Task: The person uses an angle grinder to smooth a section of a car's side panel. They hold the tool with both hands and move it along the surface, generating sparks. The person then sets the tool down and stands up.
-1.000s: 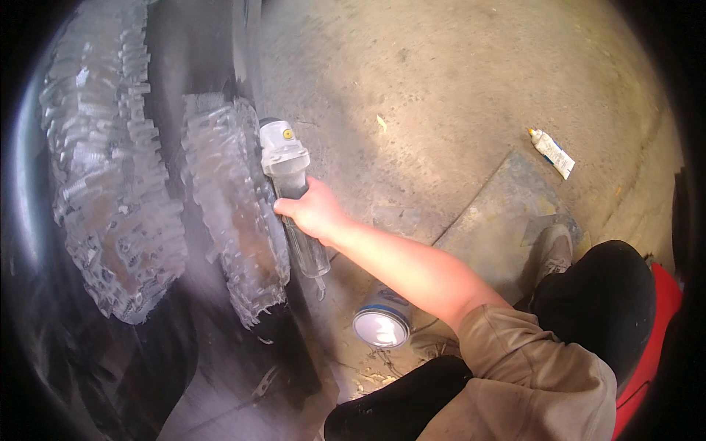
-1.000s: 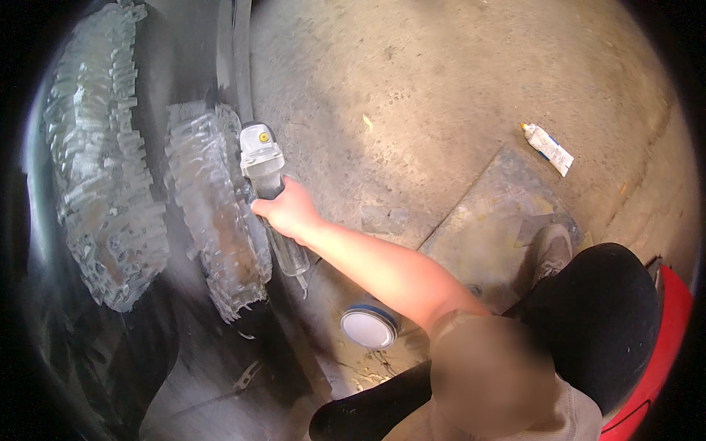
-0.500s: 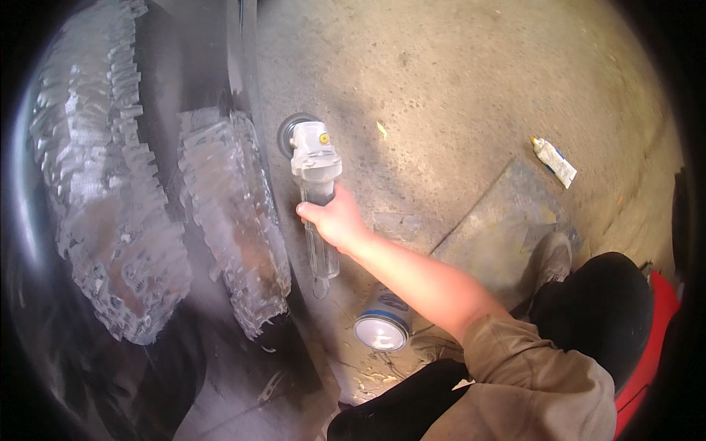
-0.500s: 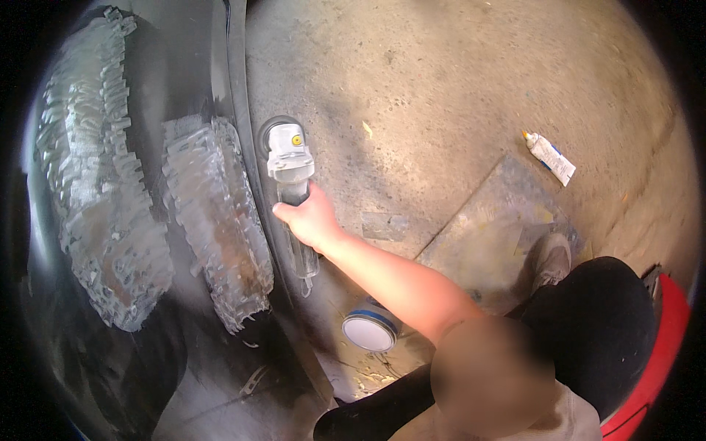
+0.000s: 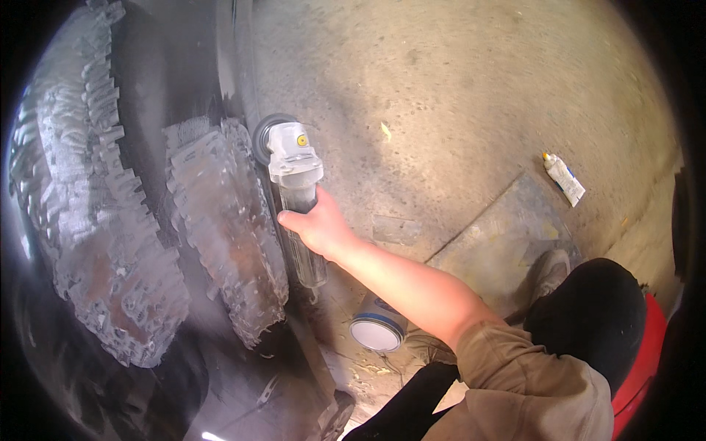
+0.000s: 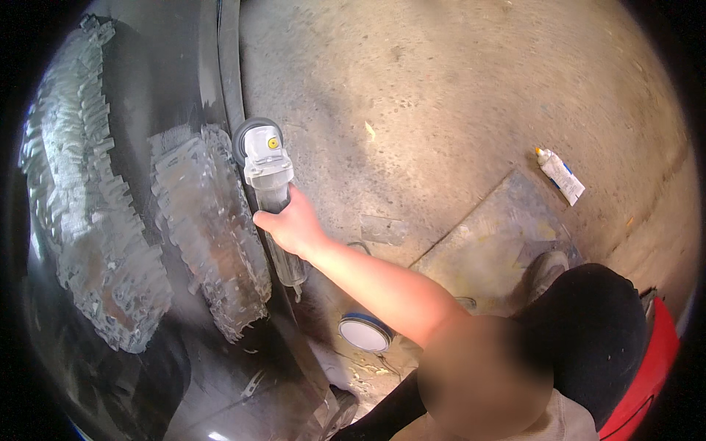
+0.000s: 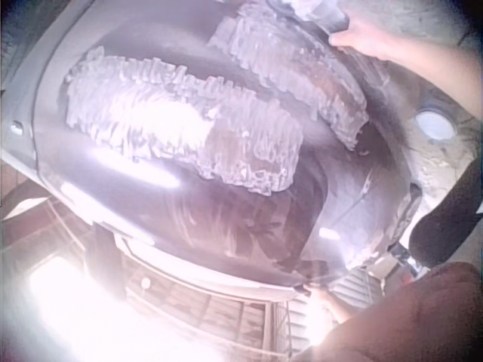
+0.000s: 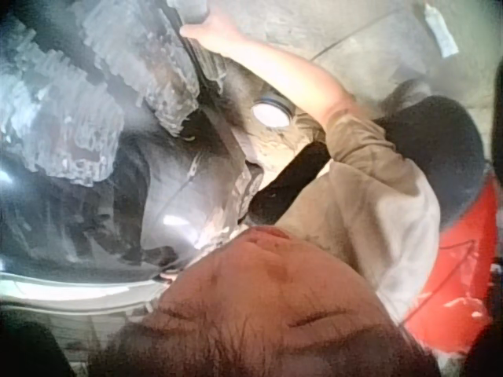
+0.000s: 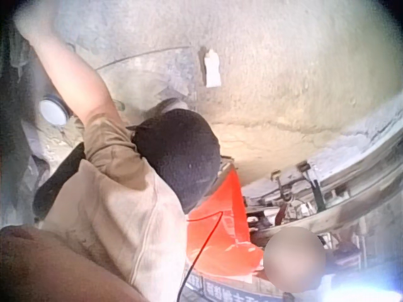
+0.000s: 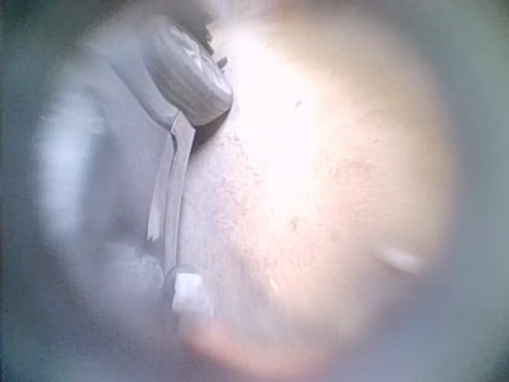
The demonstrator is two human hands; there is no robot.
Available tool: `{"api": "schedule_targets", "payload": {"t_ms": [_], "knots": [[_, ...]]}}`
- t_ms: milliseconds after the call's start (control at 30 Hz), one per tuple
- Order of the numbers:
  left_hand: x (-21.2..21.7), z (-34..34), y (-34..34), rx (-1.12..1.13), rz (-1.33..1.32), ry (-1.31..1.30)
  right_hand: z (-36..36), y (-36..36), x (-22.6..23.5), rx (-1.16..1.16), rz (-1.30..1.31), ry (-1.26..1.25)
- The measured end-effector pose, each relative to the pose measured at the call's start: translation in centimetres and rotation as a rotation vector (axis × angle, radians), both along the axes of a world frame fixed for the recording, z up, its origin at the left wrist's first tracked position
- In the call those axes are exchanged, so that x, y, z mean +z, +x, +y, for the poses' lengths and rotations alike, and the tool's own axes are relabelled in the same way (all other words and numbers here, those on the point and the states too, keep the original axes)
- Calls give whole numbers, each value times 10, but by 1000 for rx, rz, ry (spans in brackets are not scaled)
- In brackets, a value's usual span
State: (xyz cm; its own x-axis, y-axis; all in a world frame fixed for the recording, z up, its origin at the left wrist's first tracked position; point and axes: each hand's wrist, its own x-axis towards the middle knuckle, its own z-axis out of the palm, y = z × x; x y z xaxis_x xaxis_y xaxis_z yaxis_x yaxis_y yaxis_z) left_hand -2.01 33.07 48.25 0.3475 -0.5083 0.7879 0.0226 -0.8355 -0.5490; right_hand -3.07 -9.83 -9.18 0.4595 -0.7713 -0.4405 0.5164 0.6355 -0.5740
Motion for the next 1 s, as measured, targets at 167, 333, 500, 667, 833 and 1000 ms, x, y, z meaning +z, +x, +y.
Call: {"api": "schedule_targets", "payload": {"t_ms": [167, 333, 500, 667, 833, 1000], "knots": [[4, -3, -4, 32, -7, 18, -17, 4, 4, 75, 1, 49], [3, -4, -6, 52, -14, 21, -14, 1, 5, 60, 9, -23], [2, -8, -8, 63, -16, 41, -14, 14, -7, 59, -83, 136], [1, -7, -9, 68, -20, 35, -7, -3, 4, 165, 118, -69], [2, -8, -9, 76, -22, 42, -2, 4, -5, 87, -13, 94], [3, -8, -9, 76, -18, 50, -3, 2, -1, 107, 52, -11]]}}
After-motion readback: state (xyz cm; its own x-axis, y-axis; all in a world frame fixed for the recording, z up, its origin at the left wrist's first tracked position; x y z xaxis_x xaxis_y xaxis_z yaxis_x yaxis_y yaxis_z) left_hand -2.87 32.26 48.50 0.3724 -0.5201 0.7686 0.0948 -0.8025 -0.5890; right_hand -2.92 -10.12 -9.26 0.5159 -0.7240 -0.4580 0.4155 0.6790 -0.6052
